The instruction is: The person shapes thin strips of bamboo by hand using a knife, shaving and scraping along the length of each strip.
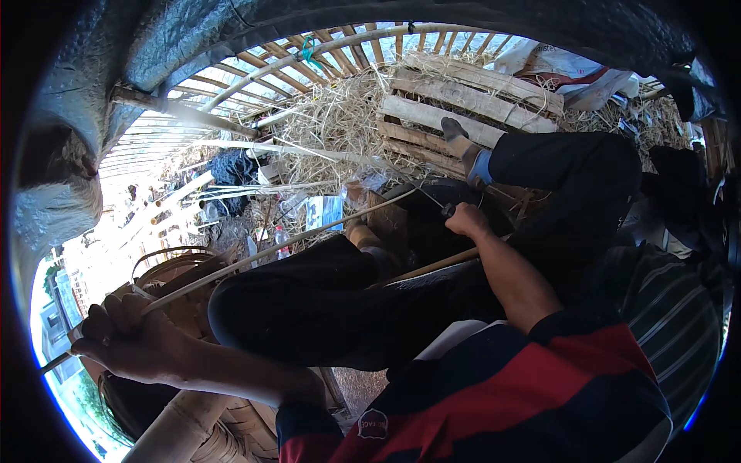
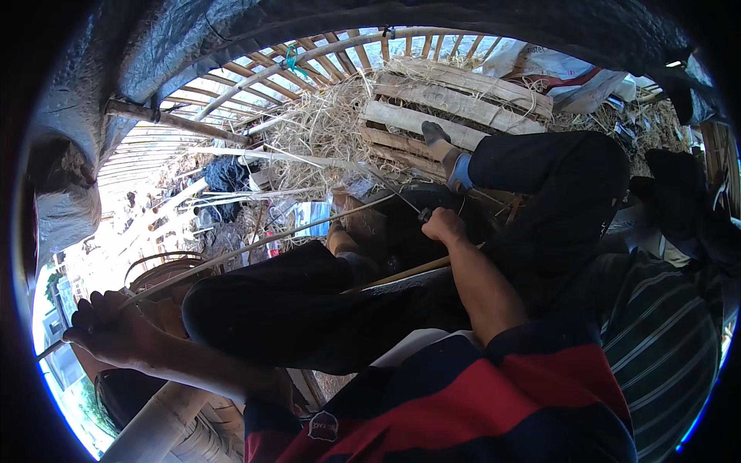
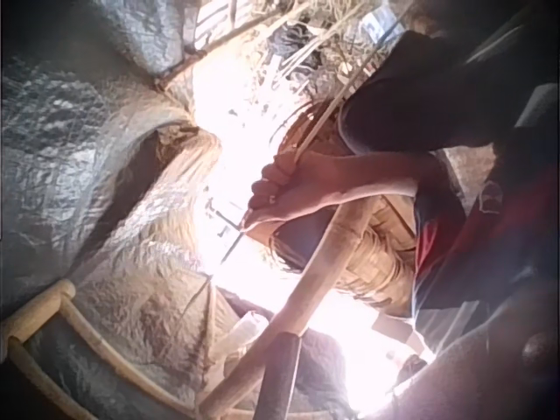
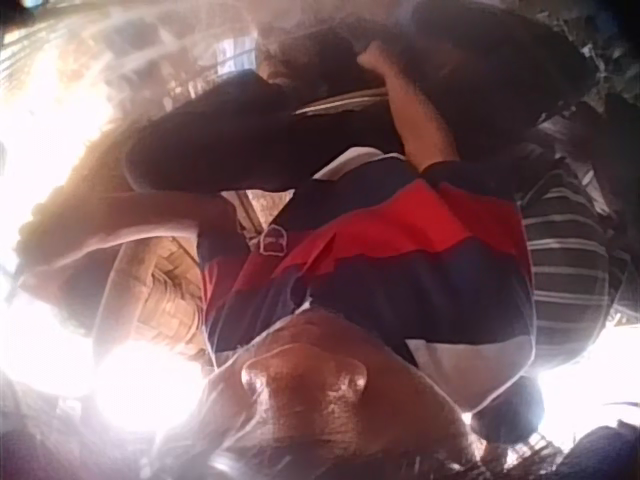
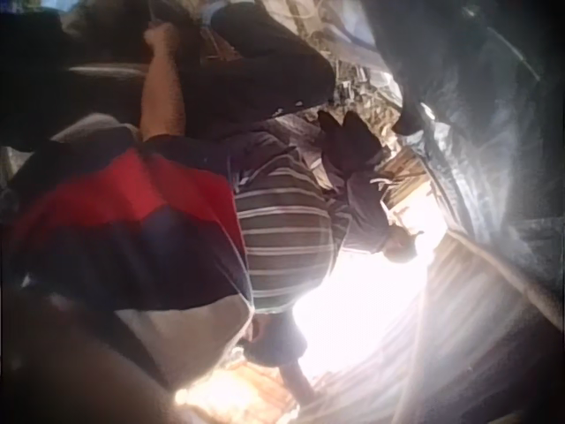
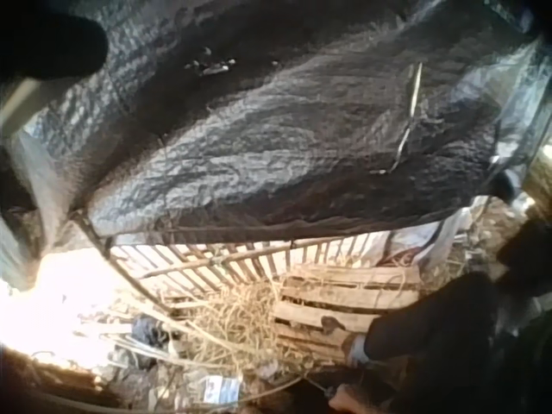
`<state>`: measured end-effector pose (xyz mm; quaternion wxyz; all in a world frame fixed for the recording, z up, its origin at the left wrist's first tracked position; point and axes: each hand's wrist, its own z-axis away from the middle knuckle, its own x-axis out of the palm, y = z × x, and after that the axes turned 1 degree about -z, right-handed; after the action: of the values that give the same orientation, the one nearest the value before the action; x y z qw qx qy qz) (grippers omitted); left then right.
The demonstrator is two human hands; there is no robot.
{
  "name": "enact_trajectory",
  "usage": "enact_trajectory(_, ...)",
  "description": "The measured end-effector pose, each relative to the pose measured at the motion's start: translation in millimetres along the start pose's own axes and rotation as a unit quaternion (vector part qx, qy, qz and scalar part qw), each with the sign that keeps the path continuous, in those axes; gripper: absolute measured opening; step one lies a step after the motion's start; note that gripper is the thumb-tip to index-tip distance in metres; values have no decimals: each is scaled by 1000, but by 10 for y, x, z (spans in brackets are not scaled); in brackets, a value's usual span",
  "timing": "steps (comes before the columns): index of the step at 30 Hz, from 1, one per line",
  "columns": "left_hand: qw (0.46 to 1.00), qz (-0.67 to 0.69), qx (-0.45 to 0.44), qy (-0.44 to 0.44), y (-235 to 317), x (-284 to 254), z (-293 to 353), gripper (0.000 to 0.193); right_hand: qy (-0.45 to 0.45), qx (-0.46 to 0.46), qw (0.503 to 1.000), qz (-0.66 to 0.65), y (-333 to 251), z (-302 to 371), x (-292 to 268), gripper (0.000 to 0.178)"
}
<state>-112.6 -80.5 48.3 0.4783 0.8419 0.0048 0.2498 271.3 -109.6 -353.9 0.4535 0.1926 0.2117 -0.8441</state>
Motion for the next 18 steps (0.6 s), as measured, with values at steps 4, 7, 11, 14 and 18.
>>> enact_trajectory(4, 999, 13, -19, -44, -7, -109, -46, 48, -8, -53, 998, -25, -238, 92, -85, 49)
enact_trajectory(7, 998, -34, 22, 45, -38, -48, -29, 49, -27, -77, 994, -69, -273, 172, -101, 50)
enact_trajectory(11, 996, -72, 28, 32, 82, -88, -50, 49, -37, -31, 999, -21, -115, 200, -96, 48)
enact_trajectory(14, 985, -124, 65, 98, -18, -40, -58, 49, -18, 34, 999, -17, 103, 45, -78, 45)
enact_trajectory(18, 984, -133, 75, 93, -46, -48, -56, 48, -9, 5, 1000, 4, 35, 110, -148, 42)
